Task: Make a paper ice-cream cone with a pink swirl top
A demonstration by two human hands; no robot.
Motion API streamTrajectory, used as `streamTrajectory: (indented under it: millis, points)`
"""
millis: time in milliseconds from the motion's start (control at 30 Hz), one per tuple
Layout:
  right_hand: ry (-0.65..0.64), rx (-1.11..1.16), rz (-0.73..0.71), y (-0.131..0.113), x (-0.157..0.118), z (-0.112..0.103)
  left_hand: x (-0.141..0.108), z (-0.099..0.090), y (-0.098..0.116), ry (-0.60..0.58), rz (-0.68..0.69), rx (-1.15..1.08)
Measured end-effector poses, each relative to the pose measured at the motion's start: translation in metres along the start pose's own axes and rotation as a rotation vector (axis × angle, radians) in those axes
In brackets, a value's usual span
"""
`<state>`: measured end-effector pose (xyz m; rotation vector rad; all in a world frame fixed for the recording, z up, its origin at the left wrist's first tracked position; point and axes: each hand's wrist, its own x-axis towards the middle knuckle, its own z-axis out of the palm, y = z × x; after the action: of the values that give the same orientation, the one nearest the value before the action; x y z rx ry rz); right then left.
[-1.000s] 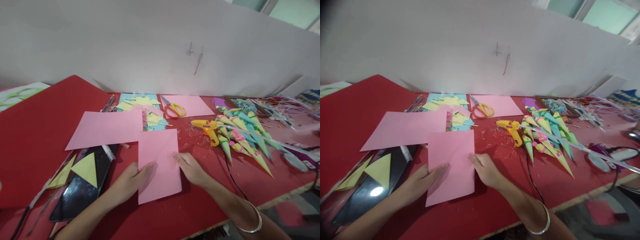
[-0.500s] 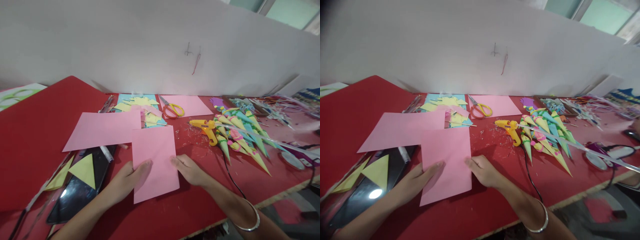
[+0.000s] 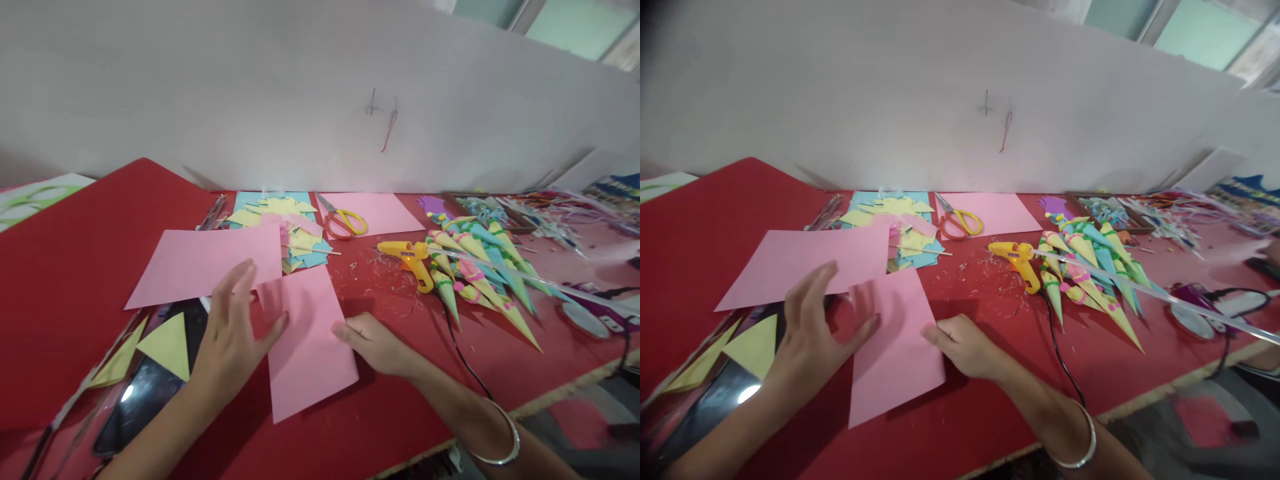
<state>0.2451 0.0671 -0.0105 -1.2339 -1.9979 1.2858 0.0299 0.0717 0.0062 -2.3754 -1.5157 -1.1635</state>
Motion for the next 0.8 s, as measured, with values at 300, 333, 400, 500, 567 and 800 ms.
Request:
streamTrajectory:
  millis: [300, 333, 400, 500, 567, 800]
  points:
    - [-0.251, -0.545, -0.263, -0.024, 0.0, -0.001, 0.006, -0.011, 0.039, -0.395, 0.626, 0.18]
    - [-0.246, -0.571, -0.264, -0.026, 0.001, -0.002, 0.008, -0.011, 0.04, -0.411, 0.644, 0.167]
    - [-0.222, -0.587, -0.261, -0.028, 0.001, -0.004, 0.011, -0.011, 0.04, -0.405, 0.664, 0.135]
    - [-0.188, -0.571, -0.244, -0.033, 0.002, -0.008, 0.013, -0.012, 0.037, -0.37, 0.63, 0.124]
    - [-0.178, -0.55, -0.242, -0.038, 0.001, -0.012, 0.013, -0.014, 0.036, -0.364, 0.6, 0.143]
    - [-0.161, -0.411, -0.204, -0.037, -0.009, -0.029, 0.011, -0.03, 0.008, -0.39, 0.523, 0.299]
